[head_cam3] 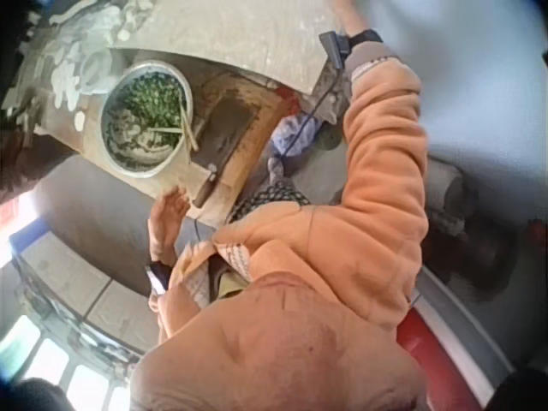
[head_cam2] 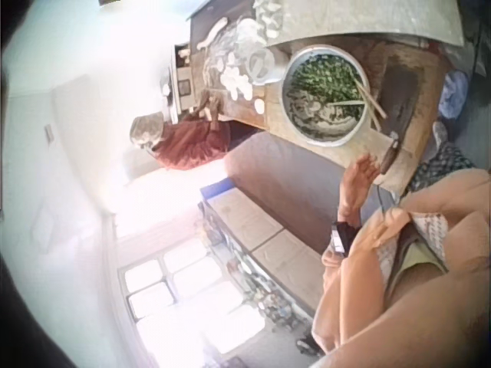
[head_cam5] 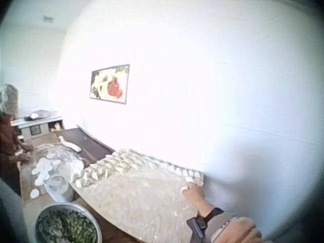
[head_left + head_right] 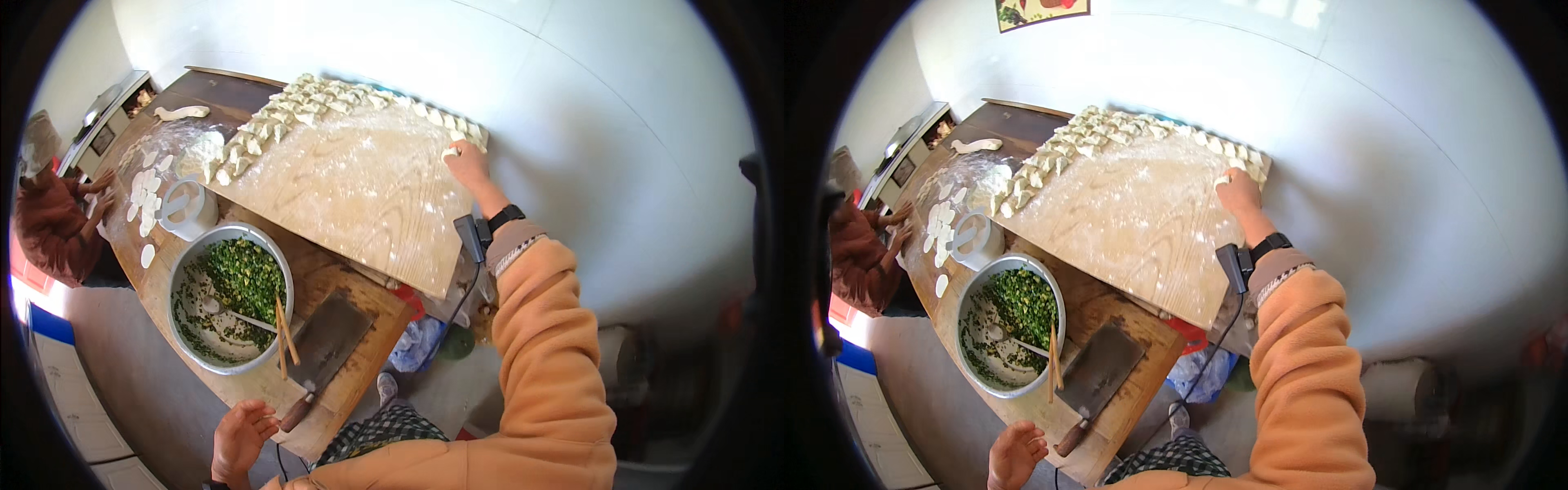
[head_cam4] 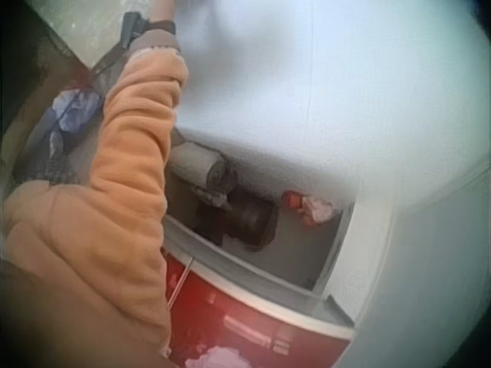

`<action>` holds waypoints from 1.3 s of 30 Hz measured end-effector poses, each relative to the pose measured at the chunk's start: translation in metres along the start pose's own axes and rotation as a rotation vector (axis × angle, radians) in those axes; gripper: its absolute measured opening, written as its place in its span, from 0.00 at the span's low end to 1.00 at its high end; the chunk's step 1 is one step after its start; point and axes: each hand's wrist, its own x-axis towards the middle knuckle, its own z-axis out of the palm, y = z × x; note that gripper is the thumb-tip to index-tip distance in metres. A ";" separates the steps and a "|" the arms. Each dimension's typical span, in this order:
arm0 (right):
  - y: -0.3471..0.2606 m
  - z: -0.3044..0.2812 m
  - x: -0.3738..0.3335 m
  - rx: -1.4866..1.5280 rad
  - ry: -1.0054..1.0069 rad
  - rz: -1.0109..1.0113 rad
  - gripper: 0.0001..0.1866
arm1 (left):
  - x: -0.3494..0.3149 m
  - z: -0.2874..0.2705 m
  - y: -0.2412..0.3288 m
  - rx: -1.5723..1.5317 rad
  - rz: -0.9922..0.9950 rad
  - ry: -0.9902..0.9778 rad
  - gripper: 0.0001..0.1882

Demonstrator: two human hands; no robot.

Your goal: The person repeatedly scoops green vegetable filling onto round dough wrappers, folds and seals them into dumplings, and places them on a floured wooden board. Another person rolls dough in the background.

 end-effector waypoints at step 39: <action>-0.014 -0.014 -0.270 0.404 0.054 -0.087 0.04 | 0.016 -0.145 0.080 -0.016 0.005 -0.247 0.18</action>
